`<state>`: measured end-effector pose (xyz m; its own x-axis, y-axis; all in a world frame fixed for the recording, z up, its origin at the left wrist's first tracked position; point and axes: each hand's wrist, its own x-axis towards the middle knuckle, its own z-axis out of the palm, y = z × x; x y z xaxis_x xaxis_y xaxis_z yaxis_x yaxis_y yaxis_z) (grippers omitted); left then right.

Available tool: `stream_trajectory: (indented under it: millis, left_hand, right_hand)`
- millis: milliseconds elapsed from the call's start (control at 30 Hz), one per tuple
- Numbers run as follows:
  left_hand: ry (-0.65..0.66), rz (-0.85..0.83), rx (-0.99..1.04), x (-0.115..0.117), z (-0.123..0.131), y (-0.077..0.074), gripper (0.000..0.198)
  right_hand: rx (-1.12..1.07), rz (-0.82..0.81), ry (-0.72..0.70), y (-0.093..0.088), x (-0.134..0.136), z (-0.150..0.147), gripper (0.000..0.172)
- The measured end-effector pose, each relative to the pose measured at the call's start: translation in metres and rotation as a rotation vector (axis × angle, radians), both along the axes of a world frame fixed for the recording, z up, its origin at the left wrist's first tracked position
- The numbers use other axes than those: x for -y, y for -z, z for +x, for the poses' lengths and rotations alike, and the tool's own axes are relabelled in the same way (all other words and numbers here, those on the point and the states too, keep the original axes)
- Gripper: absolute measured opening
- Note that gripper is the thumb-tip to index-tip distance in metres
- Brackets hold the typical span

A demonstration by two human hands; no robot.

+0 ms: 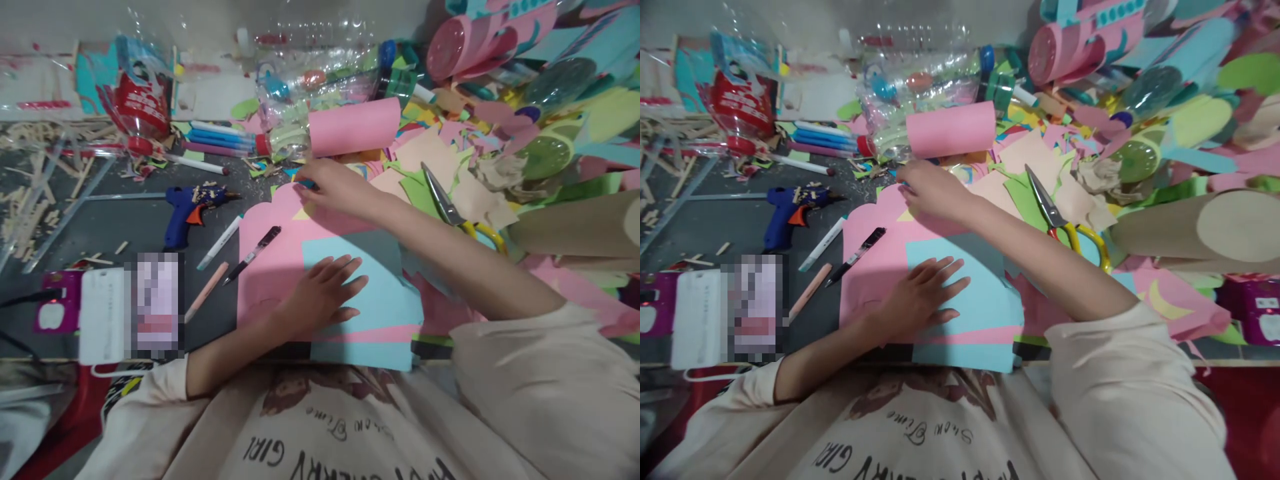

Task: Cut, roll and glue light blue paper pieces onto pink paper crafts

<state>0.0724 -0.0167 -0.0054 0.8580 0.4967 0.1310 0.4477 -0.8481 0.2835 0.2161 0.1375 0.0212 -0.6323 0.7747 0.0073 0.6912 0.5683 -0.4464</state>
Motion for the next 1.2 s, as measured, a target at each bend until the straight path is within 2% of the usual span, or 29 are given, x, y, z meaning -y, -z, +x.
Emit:
stream_trajectory:
  millis: [133,267,367,533,633,700,800,900,1000,1100,1200]
  left_hand:
    - [0.000,-0.030,0.019,-0.001,0.000,0.009,0.047]
    - [0.030,-0.066,0.018,-0.003,-0.003,0.012,0.048]
    - [0.053,-0.089,0.021,-0.006,-0.004,0.013,0.050]
    - [0.090,-0.094,0.044,-0.009,-0.009,0.012,0.050]
    - [0.093,-0.118,0.042,-0.011,-0.012,0.009,0.049]
    - [0.094,-0.136,0.028,-0.012,-0.013,0.006,0.048]
    - [0.095,-0.142,0.002,-0.014,-0.014,0.002,0.044]
    - [0.090,-0.127,-0.018,-0.018,-0.015,0.002,0.046]
    - [0.129,-0.082,0.041,-0.020,-0.017,0.002,0.044]
    - [0.172,-0.023,0.189,-0.019,-0.020,-0.003,0.032]
    - [0.051,0.057,0.314,-0.015,-0.020,-0.007,0.025]
  right_hand:
    - [0.022,-0.002,0.030,0.018,-0.012,-0.026,0.012]
    - [-0.021,-0.099,0.048,0.018,-0.014,-0.028,0.014]
    - [-0.144,-0.172,0.085,0.003,-0.017,-0.020,0.022]
    - [-0.502,-0.011,0.280,-0.039,-0.019,0.008,0.034]
    - [-0.664,0.254,0.359,-0.061,-0.011,0.033,0.024]
    - [-0.735,0.373,0.411,-0.071,0.001,0.050,0.015]
    - [-0.715,0.389,0.523,-0.077,0.022,0.068,0.008]
    - [-0.758,0.223,0.576,-0.065,0.040,0.073,0.009]
    - [-0.687,-0.064,0.584,-0.036,0.049,0.065,0.011]
    - [-0.597,-0.193,0.524,-0.004,0.051,0.054,0.008]
    - [-0.535,-0.197,0.413,0.012,0.048,0.047,0.009]
